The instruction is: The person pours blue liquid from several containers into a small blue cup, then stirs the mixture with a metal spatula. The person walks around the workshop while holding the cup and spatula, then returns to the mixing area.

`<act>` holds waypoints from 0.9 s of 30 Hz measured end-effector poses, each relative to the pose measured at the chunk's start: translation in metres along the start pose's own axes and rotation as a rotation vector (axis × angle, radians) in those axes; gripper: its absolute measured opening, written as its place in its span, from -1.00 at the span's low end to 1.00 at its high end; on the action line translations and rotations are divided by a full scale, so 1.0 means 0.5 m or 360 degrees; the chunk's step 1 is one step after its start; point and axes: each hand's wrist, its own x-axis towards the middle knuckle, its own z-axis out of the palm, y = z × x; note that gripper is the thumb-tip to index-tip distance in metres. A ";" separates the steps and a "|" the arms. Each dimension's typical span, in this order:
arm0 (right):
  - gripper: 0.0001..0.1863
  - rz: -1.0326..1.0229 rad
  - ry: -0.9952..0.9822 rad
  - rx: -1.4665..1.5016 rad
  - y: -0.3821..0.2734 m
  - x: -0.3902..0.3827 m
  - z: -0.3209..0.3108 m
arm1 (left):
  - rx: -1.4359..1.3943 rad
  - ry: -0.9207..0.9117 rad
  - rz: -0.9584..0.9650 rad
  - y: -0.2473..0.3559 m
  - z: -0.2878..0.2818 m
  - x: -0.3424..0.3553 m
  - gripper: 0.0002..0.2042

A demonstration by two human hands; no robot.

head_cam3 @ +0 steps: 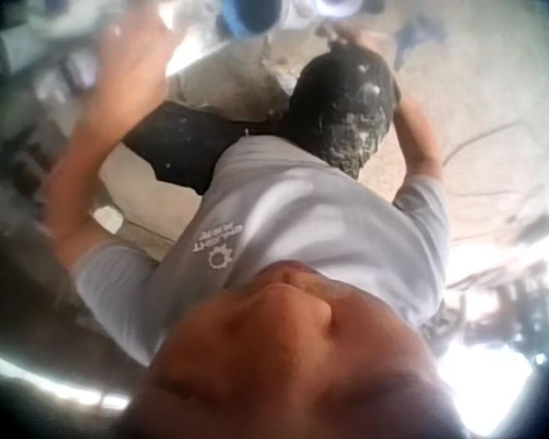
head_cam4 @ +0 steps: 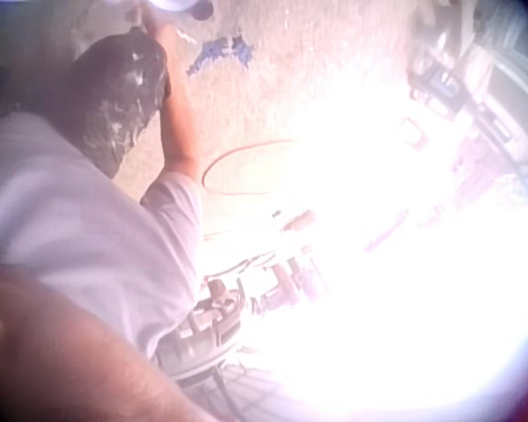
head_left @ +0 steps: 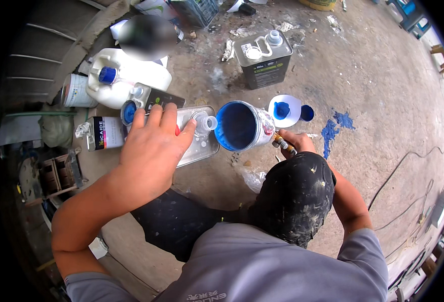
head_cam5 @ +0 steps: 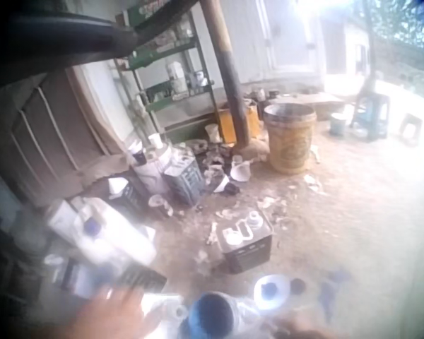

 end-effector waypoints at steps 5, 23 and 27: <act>-0.68 0.0377 -0.0072 0.0179 -0.001 0.004 0.003 | 0.0322 0.0085 0.0164 -0.004 -0.008 0.013 -0.41; -0.60 -0.0225 -0.0008 -0.0135 0.007 0.007 0.014 | 0.1331 -0.0687 0.0483 0.082 -0.094 0.096 -0.60; -0.61 -0.0198 0.0013 -0.0112 0.017 0.004 0.017 | 0.1351 -0.0740 0.0507 0.091 -0.105 0.105 -0.59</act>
